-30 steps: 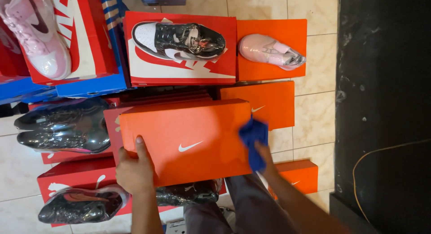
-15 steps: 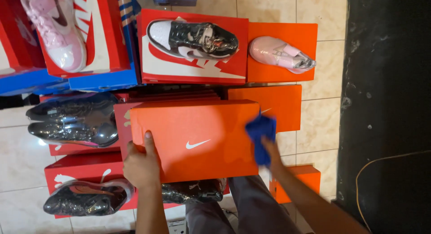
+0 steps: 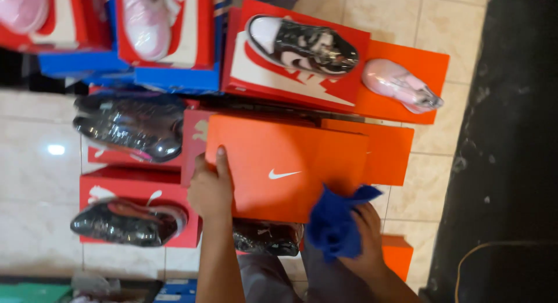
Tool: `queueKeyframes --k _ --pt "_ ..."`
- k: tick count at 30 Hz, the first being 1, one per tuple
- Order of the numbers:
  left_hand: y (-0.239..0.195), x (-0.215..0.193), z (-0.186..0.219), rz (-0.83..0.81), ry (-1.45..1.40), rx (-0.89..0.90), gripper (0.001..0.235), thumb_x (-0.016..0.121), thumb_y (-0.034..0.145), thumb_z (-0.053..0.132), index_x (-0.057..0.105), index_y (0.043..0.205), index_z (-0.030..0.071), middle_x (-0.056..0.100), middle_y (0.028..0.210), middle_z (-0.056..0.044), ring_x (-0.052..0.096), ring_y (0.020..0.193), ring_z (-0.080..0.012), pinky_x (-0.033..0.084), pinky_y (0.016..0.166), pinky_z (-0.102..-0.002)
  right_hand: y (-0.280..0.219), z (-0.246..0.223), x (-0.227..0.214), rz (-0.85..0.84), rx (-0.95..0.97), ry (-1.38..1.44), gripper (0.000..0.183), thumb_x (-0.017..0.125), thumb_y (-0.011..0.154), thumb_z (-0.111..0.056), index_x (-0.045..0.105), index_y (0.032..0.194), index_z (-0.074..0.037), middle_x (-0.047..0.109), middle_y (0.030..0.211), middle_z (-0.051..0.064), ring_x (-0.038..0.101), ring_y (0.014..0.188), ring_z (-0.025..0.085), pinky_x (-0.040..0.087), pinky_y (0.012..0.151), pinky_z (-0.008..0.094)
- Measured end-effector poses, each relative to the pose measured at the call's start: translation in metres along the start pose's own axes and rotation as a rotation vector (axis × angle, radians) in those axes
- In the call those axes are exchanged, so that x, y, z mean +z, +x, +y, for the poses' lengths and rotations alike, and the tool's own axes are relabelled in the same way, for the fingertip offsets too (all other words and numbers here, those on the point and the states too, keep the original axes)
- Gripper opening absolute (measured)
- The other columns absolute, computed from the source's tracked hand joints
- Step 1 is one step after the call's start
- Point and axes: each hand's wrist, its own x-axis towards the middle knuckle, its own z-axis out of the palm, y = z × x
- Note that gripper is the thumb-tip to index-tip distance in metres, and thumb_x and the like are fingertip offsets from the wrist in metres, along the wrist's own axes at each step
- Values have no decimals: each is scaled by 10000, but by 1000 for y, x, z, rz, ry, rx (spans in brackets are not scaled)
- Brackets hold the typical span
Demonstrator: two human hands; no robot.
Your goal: Cleaning shoes with a cloth and organizing them into boxes
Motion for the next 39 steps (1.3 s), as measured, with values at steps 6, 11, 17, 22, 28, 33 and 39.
queueKeyframes --k 6,11,17,22,28,33,39 --pt "-26 -28 -11 141 -683 275 453 353 1118 244 513 1462 -3 541 1427 -322 488 1355 -474 344 1169 -546 122 -86 64 -259 -246 -257 979 762 828 -571 383 1582 -76 201 1652 279 109 1491 567 106 1182 659" --pt "-106 9 -19 332 -215 750 655 502 1005 492 404 1590 215 267 1703 -89 118 1583 -381 42 1218 -589 205 -111 60 -173 -538 -45 606 604 1013 -446 474 1538 -173 241 1653 221 252 1528 435 204 1230 581" --pt "-91 39 7 554 -168 392 577 441 1071 395 439 1543 63 339 1628 -258 394 1455 -423 269 1167 -576 282 -65 64 -914 16 -663 1024 651 735 -786 199 1608 -501 386 1623 -62 433 1450 244 400 1139 538" --pt "-27 25 1 595 58 222 584 601 933 516 501 1492 381 517 1479 -107 555 1249 -338 427 862 -517 276 -67 63 -880 247 -464 991 761 663 -766 417 1527 -426 556 1485 42 524 1374 305 445 1122 502" --pt "-8 31 -34 543 9 270 386 570 997 513 653 1313 307 653 1238 -45 610 1200 -298 481 924 -516 247 -98 62 -778 412 -491 810 663 771 -789 507 1472 -415 658 1331 131 593 1291 341 479 1075 493" --pt "-59 29 -66 504 -682 -93 410 562 1060 278 568 1395 42 628 1281 -260 591 1200 -447 478 1008 -524 243 -122 59 -718 447 -413 787 692 816 -700 555 1469 -283 642 1341 236 563 1311 423 442 1106 529" --pt "-141 91 -28 302 -1251 -324 443 394 1104 228 380 1517 68 540 1354 -209 539 1253 -305 369 1135 -462 255 -113 78 -739 408 -447 822 617 826 -777 486 1516 -350 630 1378 150 531 1354 361 358 1154 508"
